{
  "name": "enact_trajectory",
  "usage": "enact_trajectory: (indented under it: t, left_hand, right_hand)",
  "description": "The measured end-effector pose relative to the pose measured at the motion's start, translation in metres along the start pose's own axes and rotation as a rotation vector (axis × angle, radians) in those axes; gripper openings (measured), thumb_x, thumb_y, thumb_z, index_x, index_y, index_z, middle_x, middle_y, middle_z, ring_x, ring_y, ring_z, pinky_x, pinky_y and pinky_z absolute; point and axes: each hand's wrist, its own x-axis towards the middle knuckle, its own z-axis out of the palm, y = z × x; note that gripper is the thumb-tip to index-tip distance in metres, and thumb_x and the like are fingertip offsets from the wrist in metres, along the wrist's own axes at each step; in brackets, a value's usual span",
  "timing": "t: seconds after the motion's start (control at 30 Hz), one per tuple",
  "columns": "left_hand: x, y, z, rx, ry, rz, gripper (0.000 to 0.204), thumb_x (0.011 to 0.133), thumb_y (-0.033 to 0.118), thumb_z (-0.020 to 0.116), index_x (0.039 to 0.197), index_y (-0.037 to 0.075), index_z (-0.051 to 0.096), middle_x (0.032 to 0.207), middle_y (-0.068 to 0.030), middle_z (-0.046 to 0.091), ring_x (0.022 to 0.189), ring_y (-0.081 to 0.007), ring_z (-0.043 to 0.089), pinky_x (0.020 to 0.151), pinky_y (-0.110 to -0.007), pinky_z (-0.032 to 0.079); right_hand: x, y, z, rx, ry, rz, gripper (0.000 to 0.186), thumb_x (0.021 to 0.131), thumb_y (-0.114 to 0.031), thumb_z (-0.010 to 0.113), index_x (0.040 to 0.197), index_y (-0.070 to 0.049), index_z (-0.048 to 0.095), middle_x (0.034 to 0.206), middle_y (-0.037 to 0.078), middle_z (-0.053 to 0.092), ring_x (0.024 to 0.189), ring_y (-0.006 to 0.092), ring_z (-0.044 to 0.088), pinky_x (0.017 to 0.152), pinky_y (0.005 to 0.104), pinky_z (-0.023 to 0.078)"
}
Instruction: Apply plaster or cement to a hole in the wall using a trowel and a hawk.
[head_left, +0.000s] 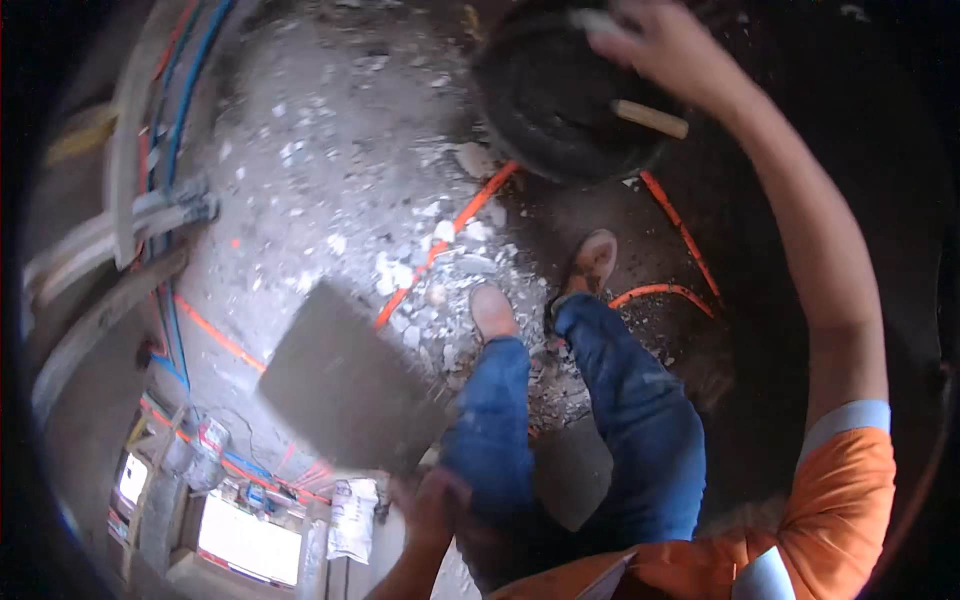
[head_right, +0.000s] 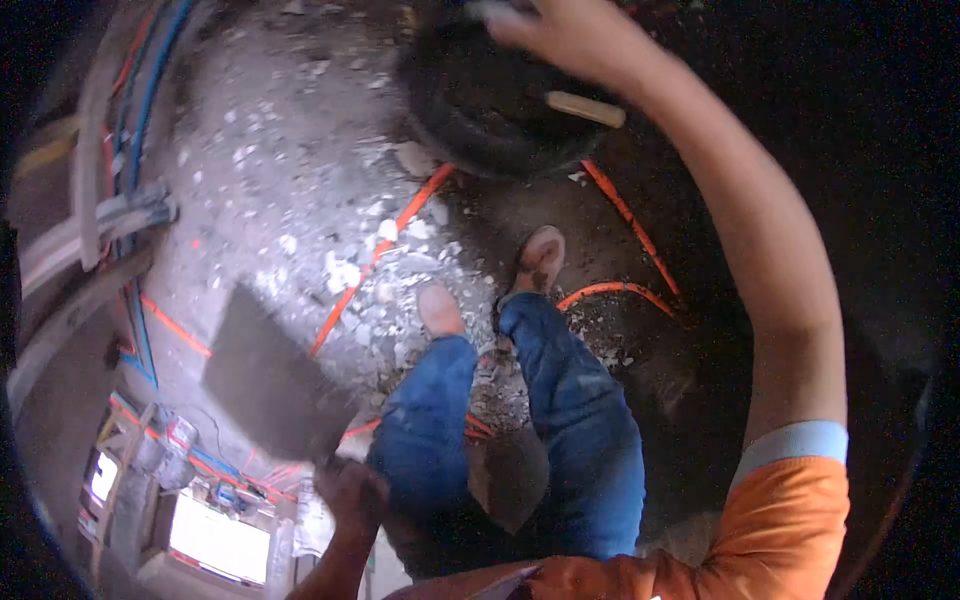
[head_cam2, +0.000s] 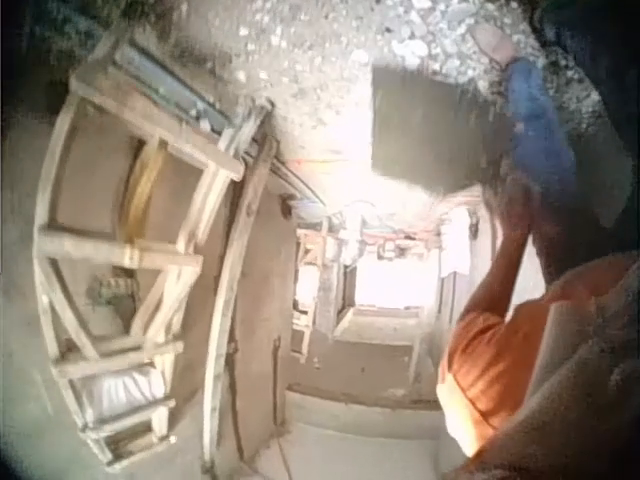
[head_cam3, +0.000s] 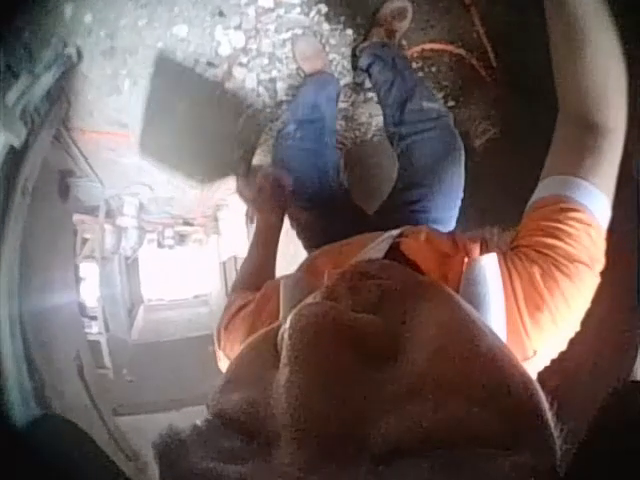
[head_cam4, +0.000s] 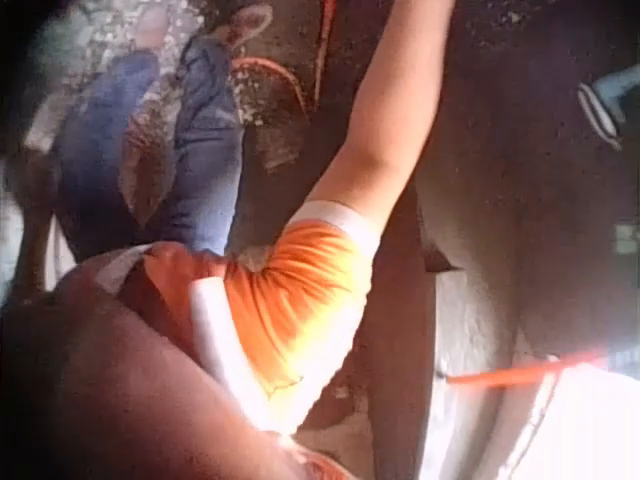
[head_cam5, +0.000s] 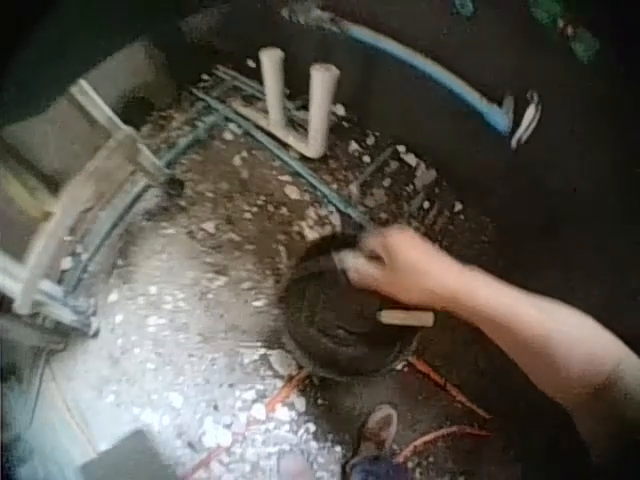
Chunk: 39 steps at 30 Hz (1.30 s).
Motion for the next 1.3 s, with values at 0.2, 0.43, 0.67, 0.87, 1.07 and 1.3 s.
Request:
enact_trajectory:
  t: [0.2,0.43,0.67,0.87,1.07,1.3]
  left_hand:
    - [-0.004,-0.031,0.008,-0.361,-0.155,-0.007,0.014,0.077,0.002,0.057,0.073,0.002,0.043,0.062,-0.0089,0.051,0.044,-0.0171,0.05,0.043,-0.032,0.046]
    - [-0.067,-0.072,-0.101,-0.627,-0.069,-0.254,0.014,0.075,0.011,0.059,0.075,0.005,0.047,0.061,-0.0069,0.049,0.043,-0.0175,0.047,0.04,-0.03,0.041]
    - [-0.127,-0.2,-0.288,-0.952,-0.08,-0.598,0.022,0.073,0.017,0.061,0.059,0.013,0.044,0.051,0.0001,0.043,0.043,-0.0156,0.044,0.042,-0.03,0.04]
    - [-0.153,-0.335,-0.349,-0.974,-0.009,-0.519,0.018,0.072,0.019,0.059,0.059,0.011,0.05,0.049,-0.0031,0.045,0.045,-0.0193,0.047,0.045,-0.034,0.04]
    - [-0.137,-0.41,-0.382,-1.25,-0.076,-0.688,0.02,0.074,0.022,0.054,0.058,0.012,0.048,0.047,-0.0048,0.042,0.038,-0.0178,0.043,0.035,-0.035,0.033]
    - [-0.119,-0.414,-0.43,-1.823,-0.084,-0.331,0.016,0.078,0.016,0.052,0.063,0.012,0.049,0.048,-0.0009,0.043,0.034,-0.013,0.039,0.031,-0.026,0.032]
  right_hand:
    - [-0.107,-0.026,-0.012,-0.08,-0.17,0.203,0.034,0.077,-0.03,0.058,0.082,0.003,0.056,0.078,0.025,0.057,0.079,0.0402,0.056,0.068,0.0433,0.044]
    - [-0.223,-0.136,-0.12,-0.029,-0.103,0.481,0.036,0.078,-0.031,0.054,0.085,0.005,0.055,0.081,0.025,0.058,0.08,0.0366,0.056,0.071,0.0417,0.042]
    - [-0.311,-0.188,-0.198,0.556,-0.078,0.785,0.028,0.082,-0.029,0.052,0.063,-0.011,0.042,0.045,0.002,0.035,0.035,0.0146,0.035,0.033,0.0288,0.03]
    - [-0.348,-0.279,-0.179,0.596,0.111,0.951,0.027,0.081,-0.031,0.055,0.067,-0.012,0.041,0.046,0.001,0.03,0.035,0.0174,0.032,0.038,0.0331,0.036]
    - [-0.339,-0.387,-0.169,0.488,0.089,0.993,0.027,0.079,-0.032,0.053,0.064,-0.014,0.039,0.047,0.001,0.028,0.042,0.0174,0.031,0.042,0.0351,0.035]
    - [-0.269,-0.543,-0.079,0.428,-0.096,0.803,0.031,0.079,-0.029,0.053,0.059,-0.013,0.035,0.049,0.003,0.029,0.044,0.0187,0.03,0.048,0.036,0.034]
